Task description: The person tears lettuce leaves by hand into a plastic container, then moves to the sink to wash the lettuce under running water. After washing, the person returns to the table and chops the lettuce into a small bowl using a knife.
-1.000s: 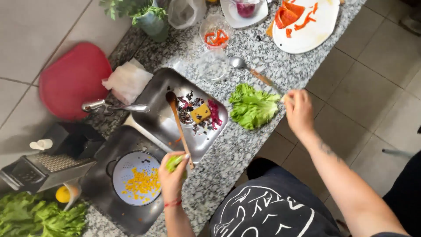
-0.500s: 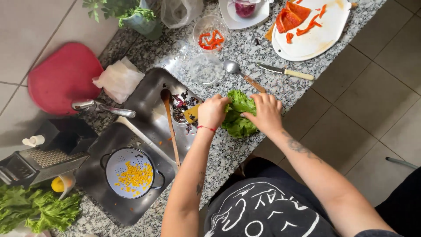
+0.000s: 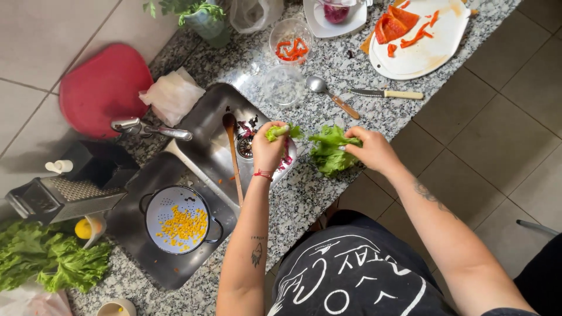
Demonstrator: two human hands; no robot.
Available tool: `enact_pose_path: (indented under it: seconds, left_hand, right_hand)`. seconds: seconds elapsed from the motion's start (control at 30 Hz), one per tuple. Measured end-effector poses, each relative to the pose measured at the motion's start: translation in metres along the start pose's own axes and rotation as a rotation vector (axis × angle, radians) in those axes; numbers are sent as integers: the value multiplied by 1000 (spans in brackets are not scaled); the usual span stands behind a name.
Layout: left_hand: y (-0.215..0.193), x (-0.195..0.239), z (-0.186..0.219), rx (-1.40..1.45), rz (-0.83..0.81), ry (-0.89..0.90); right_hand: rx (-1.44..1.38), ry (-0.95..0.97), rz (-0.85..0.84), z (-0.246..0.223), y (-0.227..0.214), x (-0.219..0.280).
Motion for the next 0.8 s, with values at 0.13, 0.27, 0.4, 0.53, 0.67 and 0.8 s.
enact_pose_path:
  seconds: [0.13,0.27,0.4,0.53,0.67,0.8]
  left_hand:
    - [-6,-2,-5,-87,84,23]
    - [-3,16,17,-193,-3,26]
    - [3,30,17,-162,-127,32]
    - [28,18,-35,-250,-122,52]
    - [33,31,-15,-82,-216,64]
    - [5,74,23,257,-501,2]
  right_hand:
    - [-334,82,64,43,-4,-6]
    - [-909,197,85,26,-24,12]
    - [-1181,200,58,1,-34,20]
    - [-1337,155,18,15,-17,10]
    - [-1364,68,10,-3,-13,6]
    - [-1376,-24,9,-23,-6,8]
Point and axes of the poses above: each hand's wrist, its own x-axis away from the middle knuckle, its own y-axis out of the palm, z = x × y, the point moved 8 cm from there along -x, towards the middle knuckle, and after that the axes turned 3 degrees about z, right-handed, at the moved point
